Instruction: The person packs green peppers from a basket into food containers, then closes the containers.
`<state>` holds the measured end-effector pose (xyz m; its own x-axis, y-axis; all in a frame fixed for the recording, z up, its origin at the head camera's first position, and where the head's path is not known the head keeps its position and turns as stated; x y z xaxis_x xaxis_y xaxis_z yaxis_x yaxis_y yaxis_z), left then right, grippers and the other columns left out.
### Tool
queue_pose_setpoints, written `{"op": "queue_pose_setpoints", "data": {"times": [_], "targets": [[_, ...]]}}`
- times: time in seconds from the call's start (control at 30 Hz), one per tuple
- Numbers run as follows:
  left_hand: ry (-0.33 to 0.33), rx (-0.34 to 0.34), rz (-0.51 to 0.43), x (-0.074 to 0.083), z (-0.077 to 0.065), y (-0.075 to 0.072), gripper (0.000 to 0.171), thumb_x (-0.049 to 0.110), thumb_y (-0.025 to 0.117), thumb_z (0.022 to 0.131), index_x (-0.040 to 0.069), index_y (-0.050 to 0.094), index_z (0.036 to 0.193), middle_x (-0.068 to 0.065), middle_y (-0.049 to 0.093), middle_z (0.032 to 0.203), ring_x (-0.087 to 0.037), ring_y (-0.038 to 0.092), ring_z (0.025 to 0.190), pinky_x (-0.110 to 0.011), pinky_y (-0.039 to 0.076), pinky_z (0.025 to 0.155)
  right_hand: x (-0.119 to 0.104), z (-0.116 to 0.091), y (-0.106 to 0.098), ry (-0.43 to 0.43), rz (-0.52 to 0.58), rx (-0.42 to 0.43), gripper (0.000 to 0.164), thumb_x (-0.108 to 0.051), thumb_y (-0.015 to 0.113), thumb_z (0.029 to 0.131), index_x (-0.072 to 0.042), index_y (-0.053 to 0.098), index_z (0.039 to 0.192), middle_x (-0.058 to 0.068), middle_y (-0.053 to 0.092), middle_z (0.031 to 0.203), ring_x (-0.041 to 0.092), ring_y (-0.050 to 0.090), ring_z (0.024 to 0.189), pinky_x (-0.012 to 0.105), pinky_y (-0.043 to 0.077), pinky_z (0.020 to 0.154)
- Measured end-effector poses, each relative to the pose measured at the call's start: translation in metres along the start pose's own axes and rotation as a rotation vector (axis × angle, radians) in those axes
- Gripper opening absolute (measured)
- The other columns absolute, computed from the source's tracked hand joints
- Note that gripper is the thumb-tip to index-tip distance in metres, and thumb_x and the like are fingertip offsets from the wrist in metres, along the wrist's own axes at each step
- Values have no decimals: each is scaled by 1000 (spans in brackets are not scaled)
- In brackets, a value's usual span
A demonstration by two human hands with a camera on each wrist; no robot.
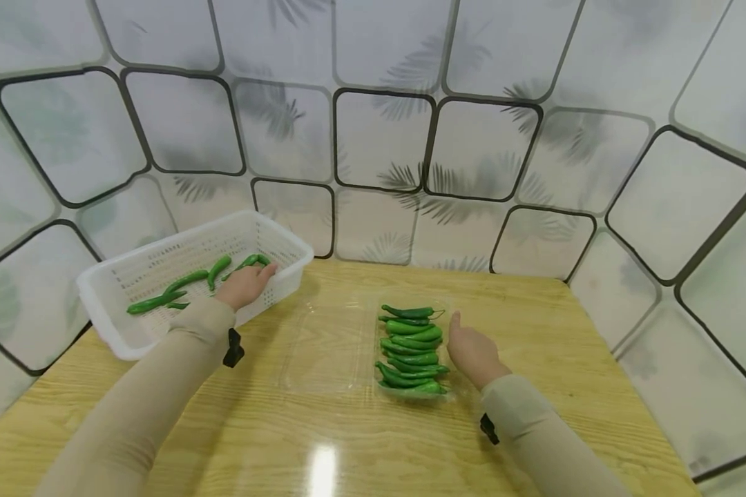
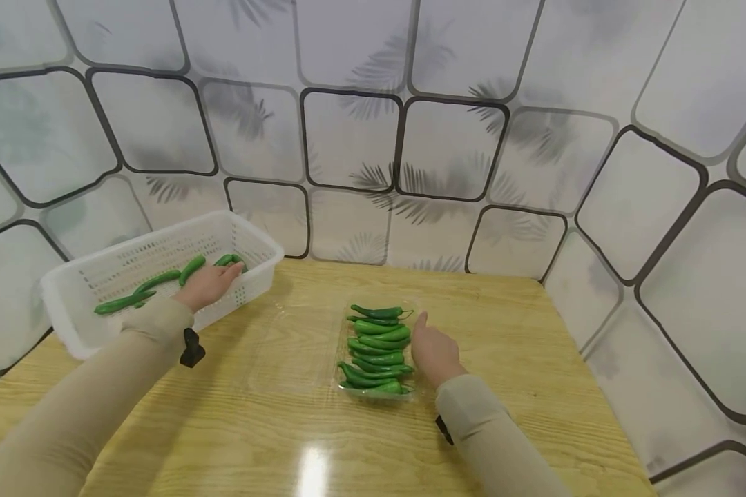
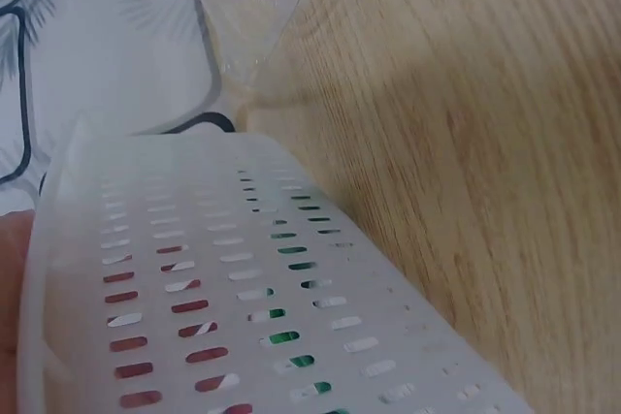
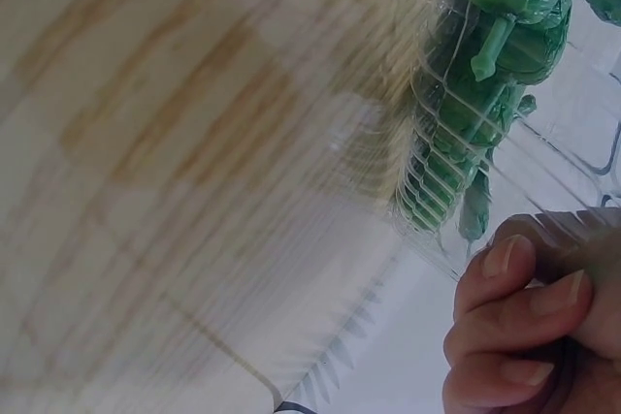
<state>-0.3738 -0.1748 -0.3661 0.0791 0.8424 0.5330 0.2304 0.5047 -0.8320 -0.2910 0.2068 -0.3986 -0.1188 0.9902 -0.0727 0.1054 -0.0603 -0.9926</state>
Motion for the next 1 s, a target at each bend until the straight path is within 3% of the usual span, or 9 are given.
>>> {"op": "queue_pose_setpoints", "data": {"times": [0.2,0.43,0.6,0.77,1.0], "targets": [[-77,-118,-7,-2,1,4,95,69,2,88,-4,20,145,-33,20,145,-51,24,129,-60,23,102,0,0,-2,-7,-19,14,55,-3,45,94,13,21,141,2,41,44,9,23,38,24,19,38],[-92,-231,-132,-6,5,11,88,68,7,90,2,3,149,-30,3,150,-49,6,135,-63,10,105,1,1,0,7,-9,-19,57,-4,45,95,12,18,142,2,42,45,9,22,39,24,18,39],[-145,-253,-267,-15,7,11,88,69,18,90,4,8,150,-28,8,150,-45,13,135,-62,15,104,1,1,1,26,11,-44,58,-4,45,95,11,16,143,1,41,45,9,23,39,24,19,40],[-216,-239,-321,-19,7,8,87,69,24,90,2,18,146,-27,19,144,-41,23,131,-58,22,104,1,2,1,45,15,-61,59,-3,43,95,10,14,144,1,42,45,9,23,39,24,19,40],[-286,-277,-318,-24,5,9,96,73,21,87,3,-4,149,-28,-2,150,-43,4,137,-60,10,107,1,3,3,51,24,-73,58,-2,41,95,9,13,145,1,42,45,9,22,39,24,18,40]]}}
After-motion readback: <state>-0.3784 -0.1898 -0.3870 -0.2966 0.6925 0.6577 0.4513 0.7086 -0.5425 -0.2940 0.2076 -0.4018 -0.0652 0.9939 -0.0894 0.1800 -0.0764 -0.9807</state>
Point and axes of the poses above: each hand's wrist, its own z-axis towards the middle knuckle, its own y-axis out of the palm, x = y × z, the point moved 7 cm from there along z, towards the middle knuckle
